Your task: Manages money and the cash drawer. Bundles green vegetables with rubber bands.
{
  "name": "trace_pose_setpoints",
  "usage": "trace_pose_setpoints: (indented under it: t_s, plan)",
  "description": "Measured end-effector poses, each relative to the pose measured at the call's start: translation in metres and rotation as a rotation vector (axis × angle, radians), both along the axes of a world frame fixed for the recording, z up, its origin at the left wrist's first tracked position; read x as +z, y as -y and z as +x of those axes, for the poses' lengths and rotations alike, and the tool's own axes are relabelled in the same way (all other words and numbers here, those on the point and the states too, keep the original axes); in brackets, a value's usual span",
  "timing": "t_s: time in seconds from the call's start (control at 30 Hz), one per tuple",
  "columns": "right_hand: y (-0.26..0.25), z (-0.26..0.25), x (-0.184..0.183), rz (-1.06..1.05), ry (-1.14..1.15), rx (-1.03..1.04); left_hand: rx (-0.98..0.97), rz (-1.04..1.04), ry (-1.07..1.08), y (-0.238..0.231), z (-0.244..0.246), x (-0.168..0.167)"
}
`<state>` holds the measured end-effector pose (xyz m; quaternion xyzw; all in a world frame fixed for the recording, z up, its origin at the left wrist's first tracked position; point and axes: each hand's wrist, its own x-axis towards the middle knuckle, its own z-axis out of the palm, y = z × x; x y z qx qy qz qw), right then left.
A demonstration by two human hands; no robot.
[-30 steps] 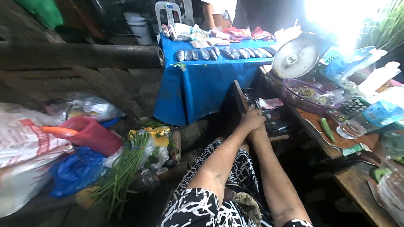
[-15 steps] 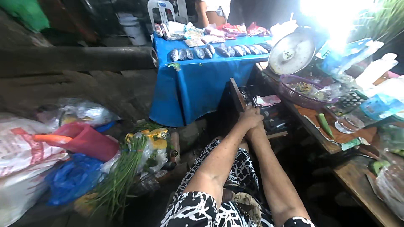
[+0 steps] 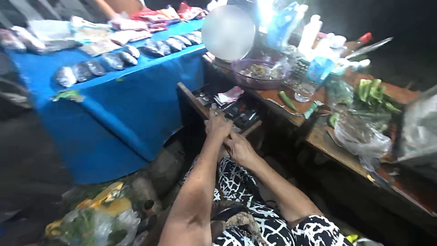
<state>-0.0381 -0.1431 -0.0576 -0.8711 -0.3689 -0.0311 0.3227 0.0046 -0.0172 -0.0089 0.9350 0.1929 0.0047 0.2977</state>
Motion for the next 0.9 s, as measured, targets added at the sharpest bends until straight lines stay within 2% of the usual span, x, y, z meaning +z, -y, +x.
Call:
trace_pose_setpoints:
  t_s: [0.4,0.53,0.67,0.77,0.9]
  plan:
    - [0.009,-0.007,-0.022,0.280,0.005,0.062,0.025,0.054,0.073,0.001,-0.001,-0.013]
    - [0.024,-0.014,-0.010,0.293,-0.166,0.118,0.034,0.063,0.061,0.002,0.000,-0.010]
    - [0.065,-0.025,0.009,0.216,-0.299,0.156,0.032,0.043,0.079,0.003,-0.001,-0.007]
    - [0.106,-0.032,0.034,0.230,-0.249,0.008,0.034,0.024,0.103,0.003,-0.003,-0.008]
    - [0.170,-0.022,0.055,0.227,-0.031,-0.259,0.030,0.035,0.104,0.002,-0.002,-0.009]
